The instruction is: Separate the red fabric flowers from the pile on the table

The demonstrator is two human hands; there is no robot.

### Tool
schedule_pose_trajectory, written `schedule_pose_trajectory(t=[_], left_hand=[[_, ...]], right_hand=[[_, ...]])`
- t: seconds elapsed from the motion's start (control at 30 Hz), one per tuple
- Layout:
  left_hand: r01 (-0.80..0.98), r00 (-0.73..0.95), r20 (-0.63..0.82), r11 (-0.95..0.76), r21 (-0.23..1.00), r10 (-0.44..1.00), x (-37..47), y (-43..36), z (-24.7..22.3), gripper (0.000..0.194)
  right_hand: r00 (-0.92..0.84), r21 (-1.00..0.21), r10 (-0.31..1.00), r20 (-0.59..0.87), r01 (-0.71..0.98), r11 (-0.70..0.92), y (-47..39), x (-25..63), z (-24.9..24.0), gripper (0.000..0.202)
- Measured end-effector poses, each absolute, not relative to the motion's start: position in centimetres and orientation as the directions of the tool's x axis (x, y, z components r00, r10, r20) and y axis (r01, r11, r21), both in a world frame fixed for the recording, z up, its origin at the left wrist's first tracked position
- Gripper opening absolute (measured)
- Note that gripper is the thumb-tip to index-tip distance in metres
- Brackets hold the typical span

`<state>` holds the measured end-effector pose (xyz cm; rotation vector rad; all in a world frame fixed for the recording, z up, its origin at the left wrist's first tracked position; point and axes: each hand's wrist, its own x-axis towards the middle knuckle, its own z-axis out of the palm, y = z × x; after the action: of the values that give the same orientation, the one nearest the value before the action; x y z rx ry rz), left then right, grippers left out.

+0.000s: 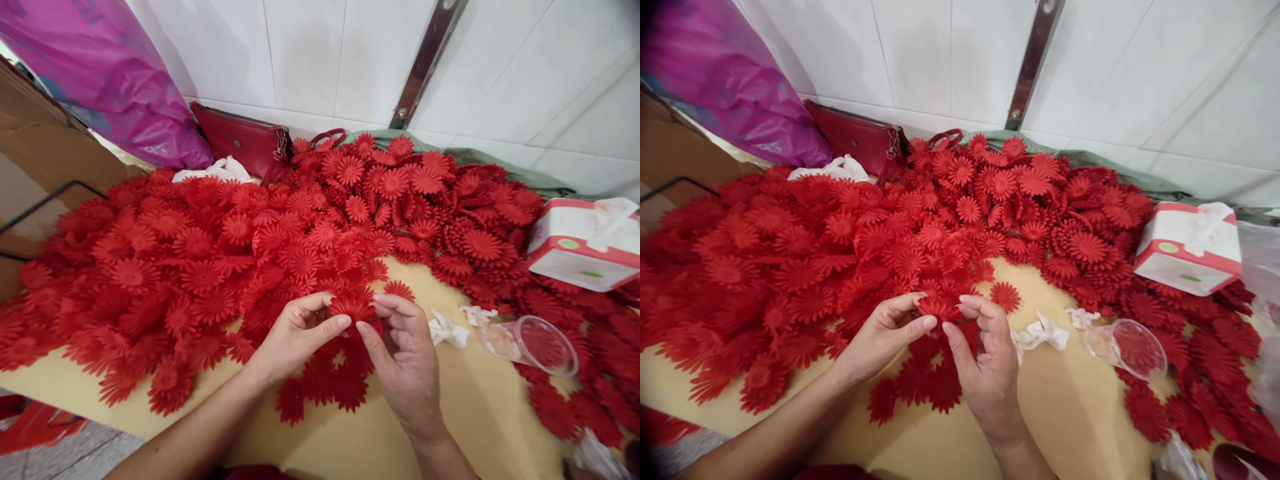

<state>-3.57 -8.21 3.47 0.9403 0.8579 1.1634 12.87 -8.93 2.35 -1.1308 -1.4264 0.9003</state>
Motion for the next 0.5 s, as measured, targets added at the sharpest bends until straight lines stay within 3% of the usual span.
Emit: schedule_pose_trajectory(t=[0.2,0.33,0.5], left_hand=[[-0.28,0.076,0.02,0.002,0.96,0.997,-3.6,-8.3,3.67,0.02],[-0.22,0.044,0.024,-0.014,0.975,0.999,-3.57,-8.33,3.41,0.029],[-0.212,0.06,0.018,-0.005,0.977,0.998,-3.55,-8.42,3.19,0.03]], right_hand=[[-0.121,-0.801,0.847,0.518,0.281,0.529,-8.73,13.07,2.49,0.04],[-0.166,-0.734,0.829,0.534,0.397,0.552,-8.61,12.92,2.83,0.041],[-0.156,-0.699,0.803,0.575,0.415,0.582,-8.63,12.71,3.05,0.046]])
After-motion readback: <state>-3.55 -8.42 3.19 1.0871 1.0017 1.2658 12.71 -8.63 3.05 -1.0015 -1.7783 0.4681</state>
